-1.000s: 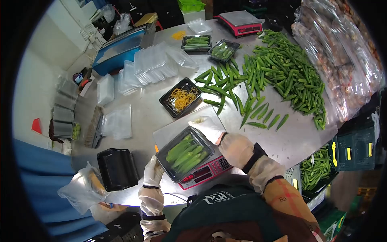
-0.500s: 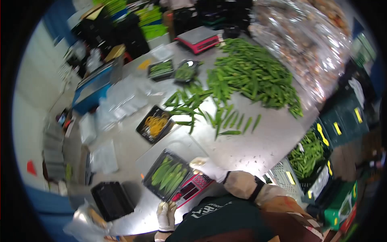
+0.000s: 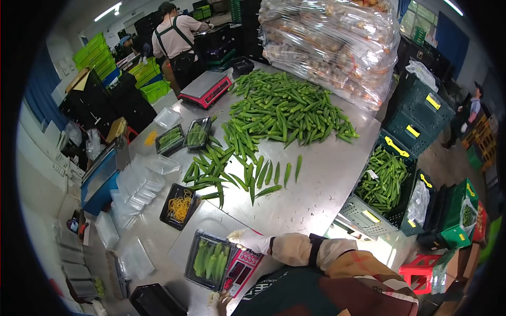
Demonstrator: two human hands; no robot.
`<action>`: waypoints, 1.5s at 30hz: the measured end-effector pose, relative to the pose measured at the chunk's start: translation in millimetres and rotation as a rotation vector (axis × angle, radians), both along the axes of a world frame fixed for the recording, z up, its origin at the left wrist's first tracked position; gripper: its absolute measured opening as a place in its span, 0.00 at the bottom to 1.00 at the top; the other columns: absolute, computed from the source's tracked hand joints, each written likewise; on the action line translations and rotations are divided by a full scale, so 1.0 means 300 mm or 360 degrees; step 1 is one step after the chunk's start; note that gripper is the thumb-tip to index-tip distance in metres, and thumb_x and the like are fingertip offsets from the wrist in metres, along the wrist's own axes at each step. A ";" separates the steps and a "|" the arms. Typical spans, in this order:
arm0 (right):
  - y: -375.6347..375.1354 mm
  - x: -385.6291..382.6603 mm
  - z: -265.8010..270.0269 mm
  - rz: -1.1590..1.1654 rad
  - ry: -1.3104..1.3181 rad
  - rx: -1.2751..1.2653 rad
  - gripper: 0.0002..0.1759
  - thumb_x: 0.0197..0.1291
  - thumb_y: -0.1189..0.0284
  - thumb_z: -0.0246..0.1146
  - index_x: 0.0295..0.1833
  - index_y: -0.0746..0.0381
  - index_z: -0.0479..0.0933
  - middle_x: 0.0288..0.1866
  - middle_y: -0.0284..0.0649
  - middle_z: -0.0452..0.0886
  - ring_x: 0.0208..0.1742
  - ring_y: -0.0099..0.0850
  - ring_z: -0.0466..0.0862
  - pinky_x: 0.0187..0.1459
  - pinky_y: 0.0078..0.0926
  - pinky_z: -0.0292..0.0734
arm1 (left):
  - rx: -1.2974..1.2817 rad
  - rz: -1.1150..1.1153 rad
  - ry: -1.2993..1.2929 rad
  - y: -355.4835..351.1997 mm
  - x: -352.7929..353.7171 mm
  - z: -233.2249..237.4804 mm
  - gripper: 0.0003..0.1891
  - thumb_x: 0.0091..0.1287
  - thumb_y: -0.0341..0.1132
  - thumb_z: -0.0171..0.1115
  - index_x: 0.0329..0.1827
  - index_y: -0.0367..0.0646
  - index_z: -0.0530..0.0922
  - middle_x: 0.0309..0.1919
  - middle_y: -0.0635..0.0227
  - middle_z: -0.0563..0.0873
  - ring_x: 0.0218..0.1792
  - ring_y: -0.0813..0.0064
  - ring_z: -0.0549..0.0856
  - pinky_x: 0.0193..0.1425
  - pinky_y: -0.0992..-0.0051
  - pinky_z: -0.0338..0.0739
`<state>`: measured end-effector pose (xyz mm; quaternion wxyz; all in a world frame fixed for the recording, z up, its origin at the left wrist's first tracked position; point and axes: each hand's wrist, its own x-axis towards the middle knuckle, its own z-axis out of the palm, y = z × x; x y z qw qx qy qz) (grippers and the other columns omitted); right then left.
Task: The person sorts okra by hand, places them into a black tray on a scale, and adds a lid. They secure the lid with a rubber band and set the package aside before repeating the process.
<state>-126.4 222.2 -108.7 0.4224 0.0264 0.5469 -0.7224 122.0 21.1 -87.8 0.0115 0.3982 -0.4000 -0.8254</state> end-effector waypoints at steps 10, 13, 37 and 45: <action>0.001 -0.034 0.174 0.0294 0.1025 0.0456 0.19 0.70 0.62 0.61 0.55 0.67 0.77 0.46 0.44 0.85 0.46 0.29 0.83 0.53 0.28 0.75 | -0.0385 0.0015 0.0273 -0.248 -0.166 0.065 0.15 0.75 0.41 0.55 0.57 0.40 0.78 0.45 0.63 0.86 0.47 0.66 0.85 0.50 0.67 0.82; 0.002 -0.013 0.131 0.0183 0.0940 0.0374 0.19 0.68 0.61 0.62 0.55 0.66 0.78 0.43 0.43 0.86 0.45 0.31 0.84 0.51 0.28 0.75 | -0.0398 0.0026 0.0273 -0.265 -0.174 -0.026 0.15 0.75 0.39 0.56 0.55 0.39 0.78 0.44 0.60 0.86 0.39 0.66 0.87 0.39 0.71 0.84; 0.032 -0.011 0.284 0.0257 0.0677 -0.0029 0.12 0.65 0.69 0.67 0.50 0.64 0.83 0.41 0.29 0.84 0.43 0.17 0.78 0.47 0.19 0.76 | -0.0522 -0.0502 0.0549 0.008 -0.181 0.220 0.26 0.75 0.54 0.53 0.67 0.48 0.71 0.60 0.69 0.80 0.59 0.72 0.79 0.65 0.68 0.73; 0.065 -0.011 0.392 0.0404 0.0641 -0.0110 0.12 0.66 0.67 0.66 0.51 0.60 0.83 0.41 0.27 0.84 0.42 0.15 0.78 0.41 0.17 0.74 | -0.0340 -0.0516 0.0680 0.021 -0.283 0.286 0.19 0.78 0.47 0.50 0.60 0.41 0.73 0.51 0.68 0.81 0.51 0.75 0.80 0.59 0.72 0.74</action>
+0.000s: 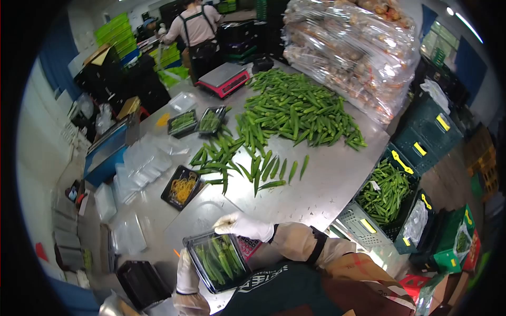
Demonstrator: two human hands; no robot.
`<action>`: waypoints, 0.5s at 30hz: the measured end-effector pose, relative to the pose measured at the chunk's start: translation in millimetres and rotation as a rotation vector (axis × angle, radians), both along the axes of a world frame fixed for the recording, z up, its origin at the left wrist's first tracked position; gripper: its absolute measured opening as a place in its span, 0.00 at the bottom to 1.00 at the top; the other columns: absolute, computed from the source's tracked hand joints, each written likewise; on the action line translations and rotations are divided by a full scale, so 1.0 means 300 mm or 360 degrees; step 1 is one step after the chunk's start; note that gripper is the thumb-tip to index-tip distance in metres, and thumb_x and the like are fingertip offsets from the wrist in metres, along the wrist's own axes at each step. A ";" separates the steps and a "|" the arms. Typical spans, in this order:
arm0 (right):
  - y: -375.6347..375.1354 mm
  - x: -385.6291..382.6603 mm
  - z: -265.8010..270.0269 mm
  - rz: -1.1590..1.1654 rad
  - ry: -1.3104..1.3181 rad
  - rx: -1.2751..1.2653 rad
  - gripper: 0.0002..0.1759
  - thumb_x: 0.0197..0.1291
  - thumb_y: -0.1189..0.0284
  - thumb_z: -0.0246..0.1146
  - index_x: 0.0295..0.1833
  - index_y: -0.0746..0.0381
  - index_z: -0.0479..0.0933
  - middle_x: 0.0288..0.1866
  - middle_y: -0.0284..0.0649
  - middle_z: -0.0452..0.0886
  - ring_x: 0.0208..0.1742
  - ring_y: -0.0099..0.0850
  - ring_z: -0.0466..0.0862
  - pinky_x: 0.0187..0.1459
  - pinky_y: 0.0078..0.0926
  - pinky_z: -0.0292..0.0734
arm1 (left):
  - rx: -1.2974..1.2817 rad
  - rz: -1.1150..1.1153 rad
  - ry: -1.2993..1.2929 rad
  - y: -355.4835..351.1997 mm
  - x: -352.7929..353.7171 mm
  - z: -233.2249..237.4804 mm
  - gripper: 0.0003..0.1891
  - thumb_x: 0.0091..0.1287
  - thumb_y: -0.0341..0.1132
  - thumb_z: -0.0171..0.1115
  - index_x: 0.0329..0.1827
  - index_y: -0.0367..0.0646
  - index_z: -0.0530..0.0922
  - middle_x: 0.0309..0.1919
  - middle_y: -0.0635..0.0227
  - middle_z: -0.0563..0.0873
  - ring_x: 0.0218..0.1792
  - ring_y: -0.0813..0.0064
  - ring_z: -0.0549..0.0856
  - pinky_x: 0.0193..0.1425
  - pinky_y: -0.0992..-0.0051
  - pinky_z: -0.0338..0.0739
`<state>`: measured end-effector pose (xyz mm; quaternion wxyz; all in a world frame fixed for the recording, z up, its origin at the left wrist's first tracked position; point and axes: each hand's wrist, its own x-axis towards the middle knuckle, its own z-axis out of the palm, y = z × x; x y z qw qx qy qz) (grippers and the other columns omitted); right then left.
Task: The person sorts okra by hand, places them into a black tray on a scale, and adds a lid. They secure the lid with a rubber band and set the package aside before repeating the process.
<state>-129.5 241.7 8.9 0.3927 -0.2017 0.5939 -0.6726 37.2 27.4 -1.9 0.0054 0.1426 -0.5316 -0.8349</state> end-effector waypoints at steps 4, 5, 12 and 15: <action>0.020 0.003 0.011 -0.0021 0.0020 0.0052 0.15 0.65 0.58 0.66 0.51 0.52 0.84 0.40 0.21 0.83 0.39 0.13 0.77 0.34 0.15 0.68 | 0.0069 0.0200 -0.0005 0.028 -0.052 0.039 0.15 0.78 0.40 0.49 0.60 0.40 0.73 0.54 0.68 0.79 0.54 0.77 0.78 0.61 0.74 0.71; 0.022 0.007 0.025 -0.0054 -0.0030 0.0145 0.15 0.64 0.57 0.66 0.52 0.52 0.84 0.41 0.21 0.83 0.40 0.13 0.77 0.33 0.16 0.68 | 0.0036 0.0298 -0.0006 0.030 -0.059 0.025 0.14 0.78 0.39 0.49 0.59 0.42 0.73 0.52 0.70 0.77 0.54 0.79 0.75 0.62 0.76 0.68; 0.036 -0.011 0.074 0.0074 -0.0098 0.0194 0.15 0.68 0.69 0.63 0.55 0.64 0.82 0.39 0.27 0.84 0.34 0.13 0.77 0.32 0.10 0.67 | 0.0338 0.0242 -0.0048 0.002 -0.087 0.041 0.13 0.76 0.36 0.54 0.59 0.42 0.74 0.50 0.71 0.81 0.52 0.78 0.79 0.60 0.73 0.74; 0.033 -0.027 -0.005 0.0102 -0.0224 0.0106 0.17 0.68 0.70 0.62 0.56 0.69 0.79 0.43 0.34 0.85 0.37 0.17 0.82 0.37 0.13 0.77 | 0.0520 0.0252 -0.0108 -0.020 -0.075 -0.033 0.15 0.74 0.36 0.55 0.58 0.37 0.76 0.48 0.65 0.84 0.49 0.70 0.83 0.59 0.68 0.76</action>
